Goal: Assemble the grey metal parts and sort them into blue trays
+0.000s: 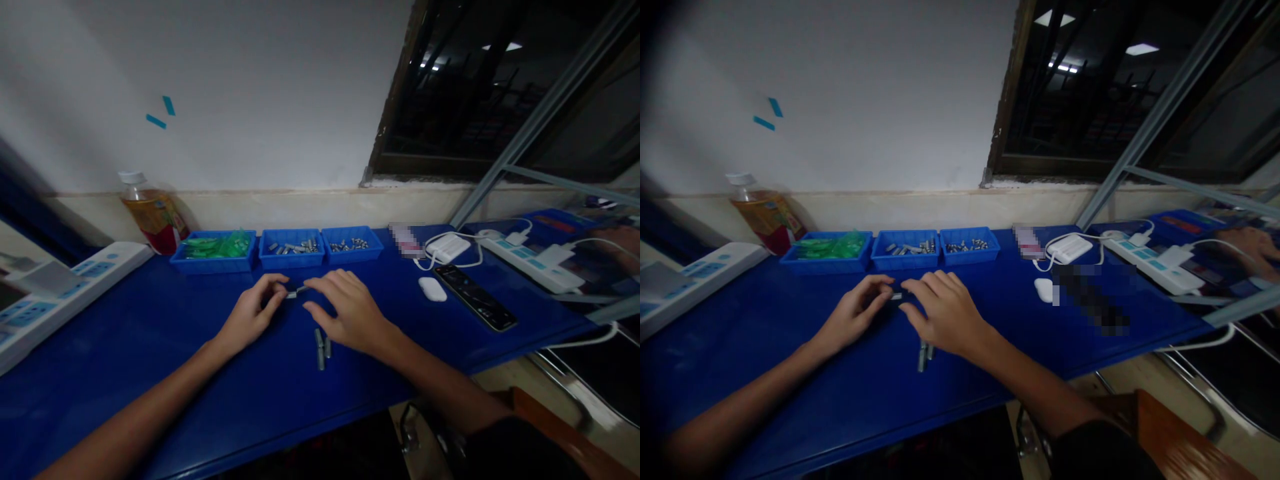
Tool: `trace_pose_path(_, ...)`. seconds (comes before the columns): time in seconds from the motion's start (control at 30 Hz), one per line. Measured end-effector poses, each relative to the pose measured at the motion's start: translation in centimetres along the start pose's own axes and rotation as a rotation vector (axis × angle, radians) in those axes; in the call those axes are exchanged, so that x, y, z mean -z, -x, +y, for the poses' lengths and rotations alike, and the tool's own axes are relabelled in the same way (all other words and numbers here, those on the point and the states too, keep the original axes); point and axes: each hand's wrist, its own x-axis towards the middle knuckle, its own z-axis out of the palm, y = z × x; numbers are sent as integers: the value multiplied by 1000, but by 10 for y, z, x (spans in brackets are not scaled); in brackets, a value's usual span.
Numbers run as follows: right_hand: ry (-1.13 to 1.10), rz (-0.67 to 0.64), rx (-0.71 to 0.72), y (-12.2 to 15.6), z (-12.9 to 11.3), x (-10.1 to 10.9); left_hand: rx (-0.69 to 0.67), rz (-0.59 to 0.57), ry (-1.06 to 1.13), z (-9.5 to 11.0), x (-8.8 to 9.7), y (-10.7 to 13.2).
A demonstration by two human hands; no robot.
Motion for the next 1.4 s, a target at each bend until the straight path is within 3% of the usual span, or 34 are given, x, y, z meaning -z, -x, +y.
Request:
trace_pose_path(0.2, 43, -135, 101, -17, 6, -27, 95, 140, 185, 3, 1, 3)
trace_pose_path(0.47, 15, -97, 138, -20, 12, -32, 174, 91, 286, 10, -4, 2)
trace_pose_path(0.77, -7, -87, 131, -23, 11, -36, 187, 72, 200, 19, -3, 3)
trace_pose_path(0.9, -5, -100, 183, -24, 8, -40, 229, 173, 206, 14, -4, 3)
trace_pose_path(1.07, 16, -78, 170, -36, 13, -50, 310, 150, 242, 2, -3, 2)
trace_pose_path(1.17, 45, -21, 45, -61, 34, -47, 333, 90, 222, -1, -3, 1)
trace_pose_path(1.27, 52, -17, -177, -91, 76, -30, 311, 30, 149, -1, -2, 0)
trace_pose_path(1.33, 8, -125, -310, -103, 110, -15, 273, -2, 111, 0, -2, 0)
trace_pose_path(1.4, 31, -378, -450, -106, 141, -3, 234, -42, 76, 2, -2, 0)
